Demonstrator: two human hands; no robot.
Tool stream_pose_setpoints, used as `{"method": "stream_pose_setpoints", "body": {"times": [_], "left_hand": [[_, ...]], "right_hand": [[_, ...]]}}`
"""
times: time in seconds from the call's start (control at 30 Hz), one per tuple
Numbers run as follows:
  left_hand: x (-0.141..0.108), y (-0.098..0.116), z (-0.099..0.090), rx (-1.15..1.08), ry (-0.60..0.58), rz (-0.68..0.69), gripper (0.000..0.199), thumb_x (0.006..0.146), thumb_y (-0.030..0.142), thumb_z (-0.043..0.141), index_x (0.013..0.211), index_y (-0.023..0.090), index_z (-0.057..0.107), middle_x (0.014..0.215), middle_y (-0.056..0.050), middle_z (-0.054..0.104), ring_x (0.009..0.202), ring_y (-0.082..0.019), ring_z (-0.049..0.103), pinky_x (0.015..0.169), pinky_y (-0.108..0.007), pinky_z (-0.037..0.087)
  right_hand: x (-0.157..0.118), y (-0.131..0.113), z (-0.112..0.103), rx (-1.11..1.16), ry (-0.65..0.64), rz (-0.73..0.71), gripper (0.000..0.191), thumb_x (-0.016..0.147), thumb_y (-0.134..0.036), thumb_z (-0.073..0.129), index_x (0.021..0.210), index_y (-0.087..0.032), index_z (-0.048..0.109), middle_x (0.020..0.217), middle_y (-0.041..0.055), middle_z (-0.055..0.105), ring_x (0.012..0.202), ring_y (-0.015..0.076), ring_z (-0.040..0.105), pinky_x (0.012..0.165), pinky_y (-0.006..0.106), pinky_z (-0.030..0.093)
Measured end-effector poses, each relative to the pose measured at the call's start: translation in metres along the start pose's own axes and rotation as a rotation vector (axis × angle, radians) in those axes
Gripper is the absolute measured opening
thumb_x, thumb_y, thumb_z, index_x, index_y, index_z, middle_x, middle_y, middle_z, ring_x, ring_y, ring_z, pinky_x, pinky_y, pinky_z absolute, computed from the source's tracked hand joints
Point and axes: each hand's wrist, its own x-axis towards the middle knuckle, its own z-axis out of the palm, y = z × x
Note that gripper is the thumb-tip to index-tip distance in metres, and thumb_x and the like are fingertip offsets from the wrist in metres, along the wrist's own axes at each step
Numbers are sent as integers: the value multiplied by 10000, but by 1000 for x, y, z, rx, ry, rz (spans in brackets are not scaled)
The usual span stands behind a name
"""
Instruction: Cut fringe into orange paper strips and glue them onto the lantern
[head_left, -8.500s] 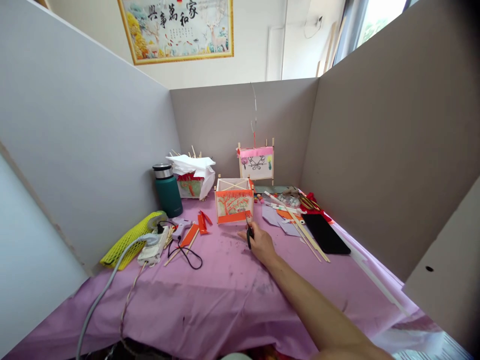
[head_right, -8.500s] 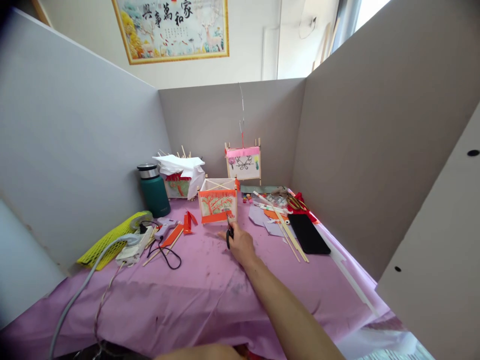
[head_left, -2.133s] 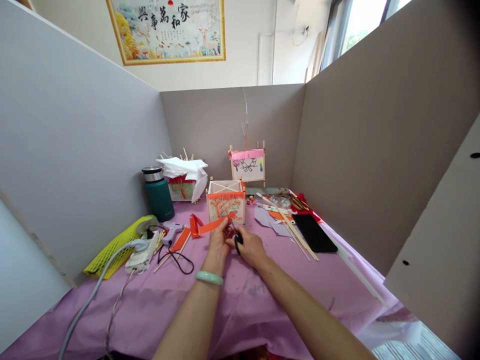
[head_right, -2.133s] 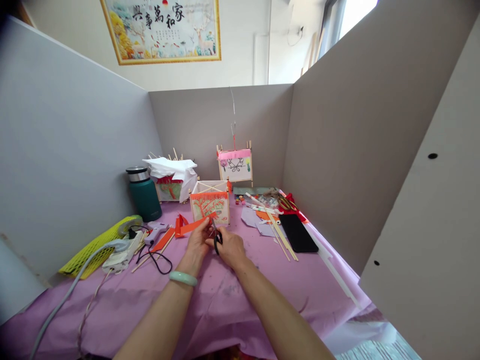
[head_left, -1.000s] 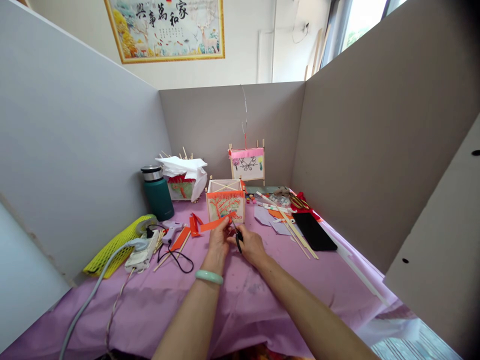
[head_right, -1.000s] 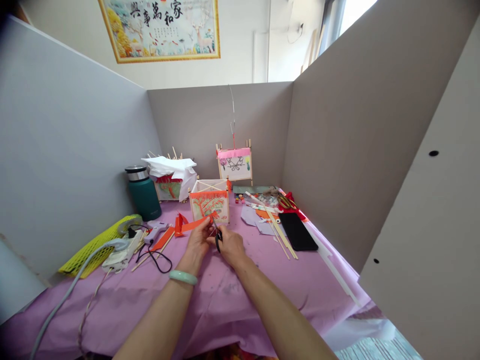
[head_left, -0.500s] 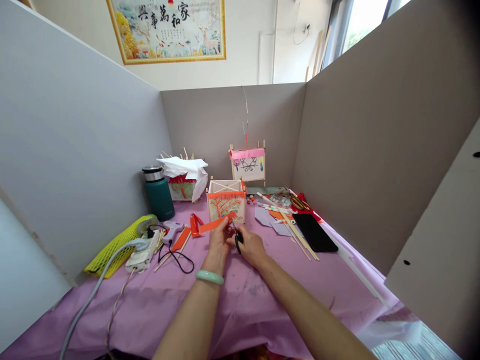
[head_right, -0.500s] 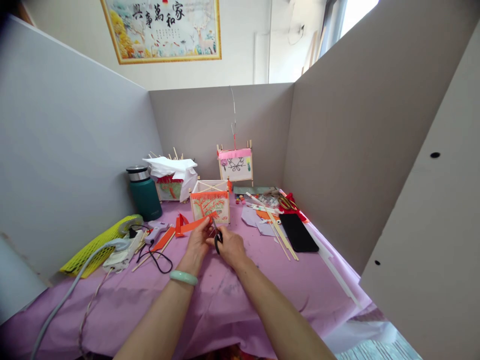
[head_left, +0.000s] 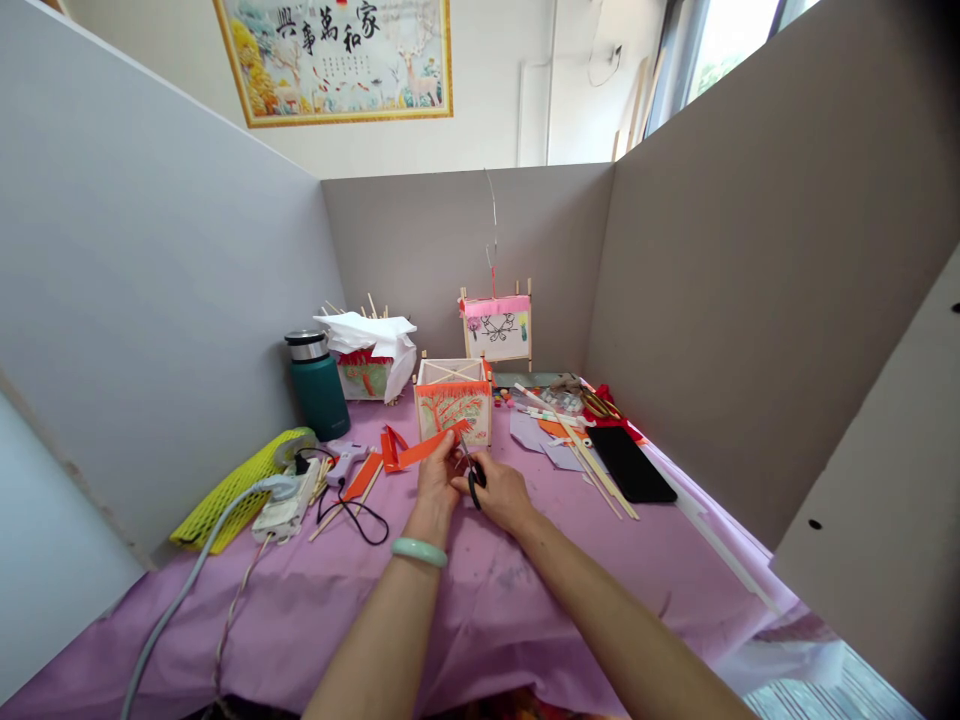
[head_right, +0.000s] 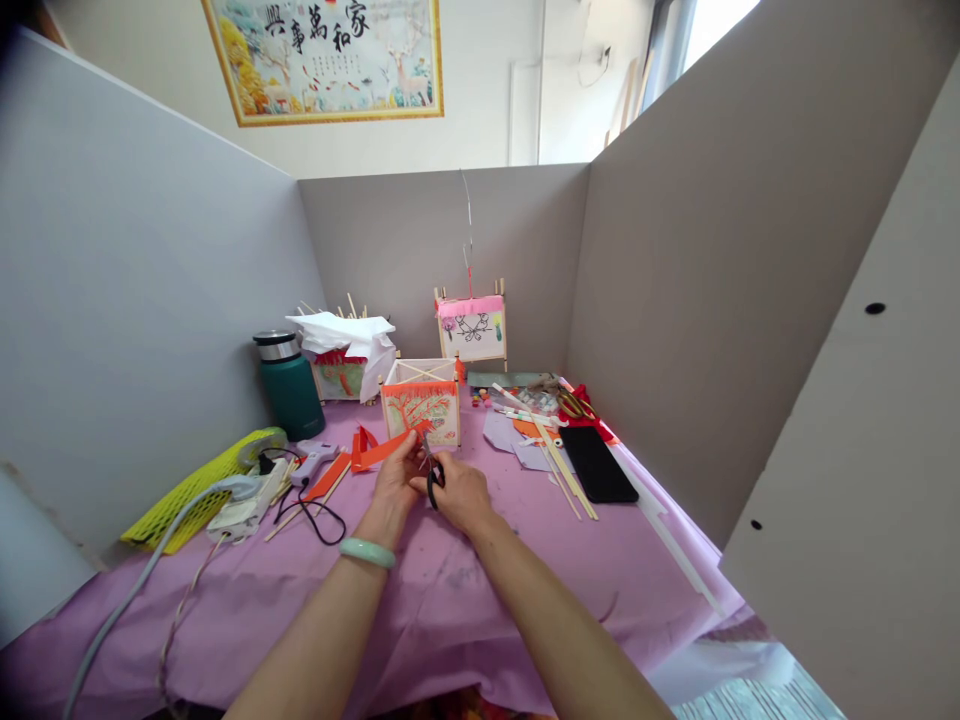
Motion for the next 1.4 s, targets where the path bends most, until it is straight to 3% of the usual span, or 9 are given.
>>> {"method": "stream_pose_setpoints", "body": {"times": [0.4, 1.2, 1.4], "left_hand": [[-6, 2, 4, -10, 5, -63, 136, 698, 165, 759, 723, 141, 628, 562, 25, 587, 440, -66, 484, 457, -197, 405], [-5, 2, 2, 39, -50, -54, 230, 640, 224, 809, 692, 155, 596, 542, 43, 547, 455, -74, 494, 488, -213, 416], [-3, 1, 2, 24, -12, -50, 225, 626, 198, 807, 696, 149, 598, 552, 32, 568, 463, -80, 517, 491, -214, 421]], "right_hand": [[0, 3, 2, -31, -4, -17, 363, 907, -529, 512, 1124, -245, 577, 932, 22, 721, 831, 198, 665, 665, 258, 368], [0, 1, 2, -75, 2, 6, 358, 904, -527, 531, 1113, -243, 594, 935, 30, 731, 833, 201, 675, 661, 253, 368], [-1, 0, 0, -56, 1, -1, 355, 893, -512, 557, 1122, -243, 589, 949, 25, 726, 853, 199, 670, 671, 252, 371]]}}
